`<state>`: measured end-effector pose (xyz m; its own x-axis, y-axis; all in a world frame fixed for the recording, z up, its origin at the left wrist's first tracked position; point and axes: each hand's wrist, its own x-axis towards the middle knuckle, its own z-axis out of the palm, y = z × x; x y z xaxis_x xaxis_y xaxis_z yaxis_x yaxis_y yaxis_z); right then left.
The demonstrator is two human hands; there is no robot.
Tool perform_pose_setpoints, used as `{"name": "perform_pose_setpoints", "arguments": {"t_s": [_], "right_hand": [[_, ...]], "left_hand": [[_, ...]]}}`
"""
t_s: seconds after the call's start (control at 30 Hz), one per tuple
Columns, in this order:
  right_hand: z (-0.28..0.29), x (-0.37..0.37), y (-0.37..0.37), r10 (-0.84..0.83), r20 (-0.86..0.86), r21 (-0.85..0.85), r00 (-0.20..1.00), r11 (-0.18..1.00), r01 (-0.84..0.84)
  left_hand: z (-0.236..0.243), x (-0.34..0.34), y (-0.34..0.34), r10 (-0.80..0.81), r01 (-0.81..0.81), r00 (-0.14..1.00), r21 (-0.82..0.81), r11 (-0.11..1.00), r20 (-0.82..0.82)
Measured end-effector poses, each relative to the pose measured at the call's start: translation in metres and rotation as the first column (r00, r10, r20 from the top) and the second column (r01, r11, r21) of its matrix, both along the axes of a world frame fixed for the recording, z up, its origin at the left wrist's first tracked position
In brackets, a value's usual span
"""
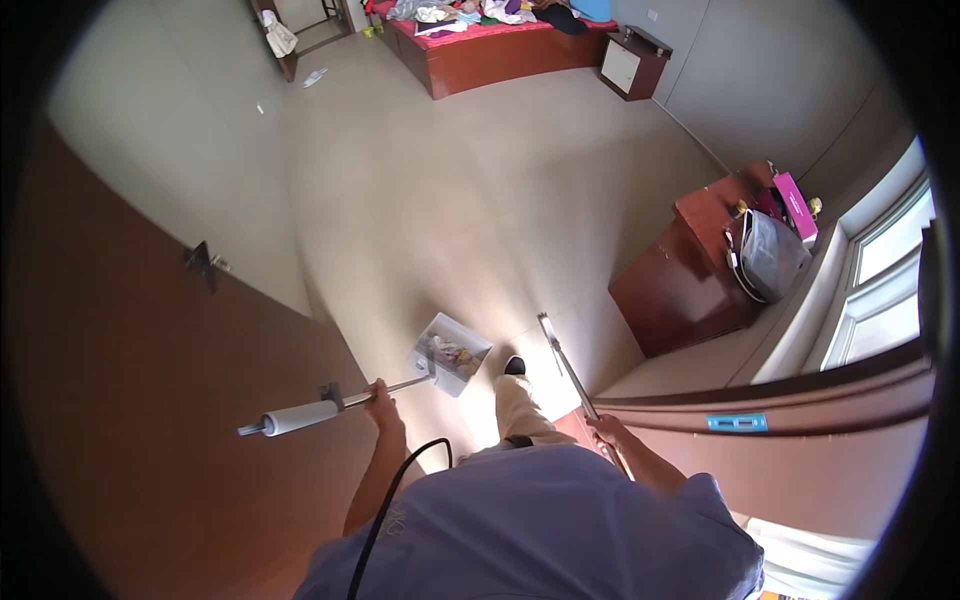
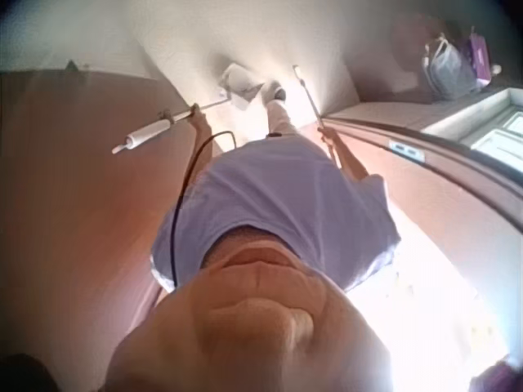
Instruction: The person sweeps debris into a dustpan across tiled floors in multiple rooms, moving a plastic stool to access areas. The person then counts paper currency on a table.
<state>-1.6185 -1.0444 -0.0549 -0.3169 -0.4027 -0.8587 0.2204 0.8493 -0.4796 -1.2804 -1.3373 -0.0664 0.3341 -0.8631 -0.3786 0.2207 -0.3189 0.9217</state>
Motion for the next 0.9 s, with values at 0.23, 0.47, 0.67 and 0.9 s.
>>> {"name": "perform_pose_setpoints", "arguments": {"t_s": [0.23,0.47,0.67,0.9], "right_hand": [[-0.027,-0.097,-0.131,0.038,-0.164,-0.016,0.986,0.999,-0.041],[0.06,-0.208,-0.238,-0.074,-0.167,-0.075,0.983,0.995,0.062],[-0.008,-0.234,-0.211,0.019,-0.388,0.113,0.922,0.993,0.027],[0.015,-0.218,-0.322,0.15,-0.386,0.101,0.91,0.988,-0.119]], "left_hand": [[0.024,-0.03,-0.127,0.131,-0.134,0.991,0.125,0.983,0.035],[0.013,-0.09,-0.2,0.287,-0.327,0.926,0.145,0.934,0.245],[0.027,-0.121,-0.26,0.383,-0.382,0.924,0.085,0.92,0.001],[0.029,-0.109,-0.341,0.381,-0.382,0.924,0.1,0.919,0.033]]}}
